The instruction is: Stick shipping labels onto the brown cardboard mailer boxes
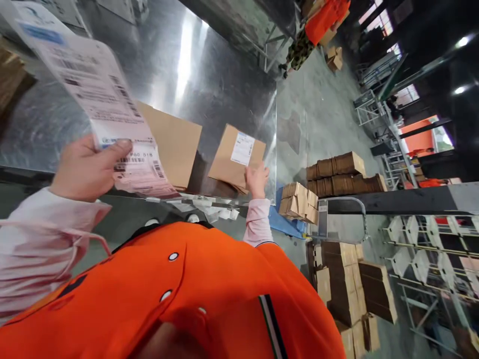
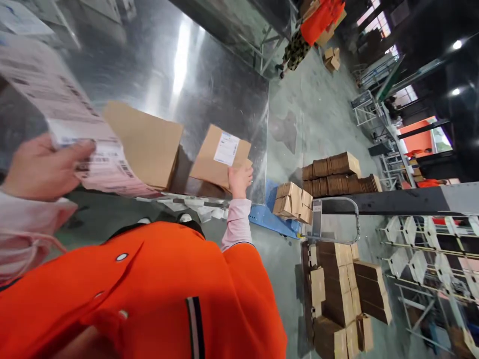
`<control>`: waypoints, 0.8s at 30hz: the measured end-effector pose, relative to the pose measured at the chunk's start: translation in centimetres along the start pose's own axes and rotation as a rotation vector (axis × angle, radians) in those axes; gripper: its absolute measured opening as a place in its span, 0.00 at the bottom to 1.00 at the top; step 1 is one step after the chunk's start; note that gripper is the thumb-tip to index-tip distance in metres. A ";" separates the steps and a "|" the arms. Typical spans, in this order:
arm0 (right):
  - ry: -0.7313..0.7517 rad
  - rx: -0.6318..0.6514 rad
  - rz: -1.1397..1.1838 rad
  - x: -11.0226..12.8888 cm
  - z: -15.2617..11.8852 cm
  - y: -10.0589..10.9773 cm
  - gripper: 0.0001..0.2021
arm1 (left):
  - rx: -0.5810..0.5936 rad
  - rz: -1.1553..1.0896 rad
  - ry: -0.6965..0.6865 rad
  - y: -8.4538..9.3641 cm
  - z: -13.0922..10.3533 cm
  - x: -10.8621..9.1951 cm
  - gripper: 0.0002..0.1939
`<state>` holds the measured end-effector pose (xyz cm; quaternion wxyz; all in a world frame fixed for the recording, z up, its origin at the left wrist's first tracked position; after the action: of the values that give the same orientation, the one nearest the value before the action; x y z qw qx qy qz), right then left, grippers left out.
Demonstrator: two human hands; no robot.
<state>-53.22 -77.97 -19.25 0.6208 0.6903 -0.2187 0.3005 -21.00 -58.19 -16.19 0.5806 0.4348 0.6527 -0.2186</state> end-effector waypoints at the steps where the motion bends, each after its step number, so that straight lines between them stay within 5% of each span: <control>1: 0.011 0.057 -0.015 0.6 -0.4 -0.7 0.35 | -0.003 0.016 0.005 -0.4 -0.6 0.4 0.33; 4: 0.224 0.493 0.297 4.9 -3.8 -6.4 0.37 | 0.153 0.056 0.097 -2.4 -2.5 1.9 0.31; 7: 0.324 0.719 0.566 8.8 -8.1 -11.4 0.19 | 0.310 -0.061 0.091 -3.8 -3.7 2.1 0.33; 10: 0.299 0.781 0.522 10.4 -10.0 -12.9 0.16 | 0.158 -0.214 -0.012 -2.8 -3.7 1.5 0.33; 13: 0.319 0.744 0.482 11.8 -9.1 -11.7 0.20 | 0.076 -0.248 0.030 -2.2 -3.4 1.9 0.27; 19: 0.464 0.672 0.341 14.4 -7.2 -10.0 0.09 | -0.060 -0.230 0.140 -3.2 -3.3 3.5 0.22; 21: 0.479 0.637 0.252 14.6 -6.2 -10.5 0.10 | -0.020 -0.249 0.171 -3.6 -2.7 3.9 0.22; 24: 0.472 0.536 0.058 15.4 -2.4 -12.0 0.09 | 0.265 -0.311 0.225 -4.2 -1.7 4.5 0.25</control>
<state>-34.32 -72.92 -17.27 0.4422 0.7337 -0.0022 0.5159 -25.18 -57.68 -21.02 0.4013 0.4229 0.7383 -0.3392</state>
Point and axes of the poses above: each hand's wrist, its own z-axis towards the middle knuckle, its own y-axis out of the back of the hand, x = y × z, the point moved 4 cm from there along z, towards the middle knuckle, and after that the axes turned 9 degrees about x, right-handed, at the moved point
